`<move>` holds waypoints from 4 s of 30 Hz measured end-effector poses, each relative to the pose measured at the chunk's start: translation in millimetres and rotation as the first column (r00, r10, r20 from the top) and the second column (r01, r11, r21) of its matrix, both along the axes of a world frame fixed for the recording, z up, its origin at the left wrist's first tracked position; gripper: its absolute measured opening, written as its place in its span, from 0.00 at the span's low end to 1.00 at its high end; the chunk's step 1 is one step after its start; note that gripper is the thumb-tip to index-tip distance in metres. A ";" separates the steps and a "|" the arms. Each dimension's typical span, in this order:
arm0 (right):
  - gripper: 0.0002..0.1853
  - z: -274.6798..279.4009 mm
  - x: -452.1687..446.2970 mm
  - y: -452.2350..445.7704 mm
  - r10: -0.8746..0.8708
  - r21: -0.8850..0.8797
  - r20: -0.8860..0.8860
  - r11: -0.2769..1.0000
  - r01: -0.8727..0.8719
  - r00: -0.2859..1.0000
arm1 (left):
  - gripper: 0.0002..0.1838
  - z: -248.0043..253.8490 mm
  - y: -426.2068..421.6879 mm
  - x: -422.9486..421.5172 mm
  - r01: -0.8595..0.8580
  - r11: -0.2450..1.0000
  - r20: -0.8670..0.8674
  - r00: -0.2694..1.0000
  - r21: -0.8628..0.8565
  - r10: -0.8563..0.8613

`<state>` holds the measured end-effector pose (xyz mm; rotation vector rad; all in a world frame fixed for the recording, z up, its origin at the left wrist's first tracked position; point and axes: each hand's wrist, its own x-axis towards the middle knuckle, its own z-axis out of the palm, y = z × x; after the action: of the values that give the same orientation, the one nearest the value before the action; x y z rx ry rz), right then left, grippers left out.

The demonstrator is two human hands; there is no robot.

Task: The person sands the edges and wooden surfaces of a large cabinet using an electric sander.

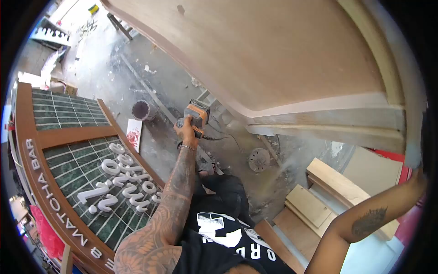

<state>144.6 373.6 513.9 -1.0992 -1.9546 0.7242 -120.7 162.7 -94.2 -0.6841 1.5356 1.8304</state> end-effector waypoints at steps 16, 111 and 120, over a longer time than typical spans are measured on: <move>0.35 -14.7 18.1 -21.9 -0.036 0.551 0.298 0.823 -0.140 0.954 | 0.46 31.4 -13.9 165.7 0.239 0.971 -0.141 0.961 0.003 -0.236; 0.16 -37.8 26.4 -90.5 -0.636 0.900 -0.166 0.215 0.380 0.754 | 0.34 344.1 207.1 -44.5 0.989 -0.146 -0.999 -0.018 -0.026 0.052; 0.25 -340.6 -266.5 -157.0 -0.742 0.151 -0.320 0.573 0.805 0.589 | 0.45 331.1 221.1 -47.0 0.934 -0.335 -0.992 -0.112 -0.125 0.056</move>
<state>-121.9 216.7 173.3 -1.4572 -1.1152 0.0490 -167.7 383.8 236.9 1.8645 0.3167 1.2633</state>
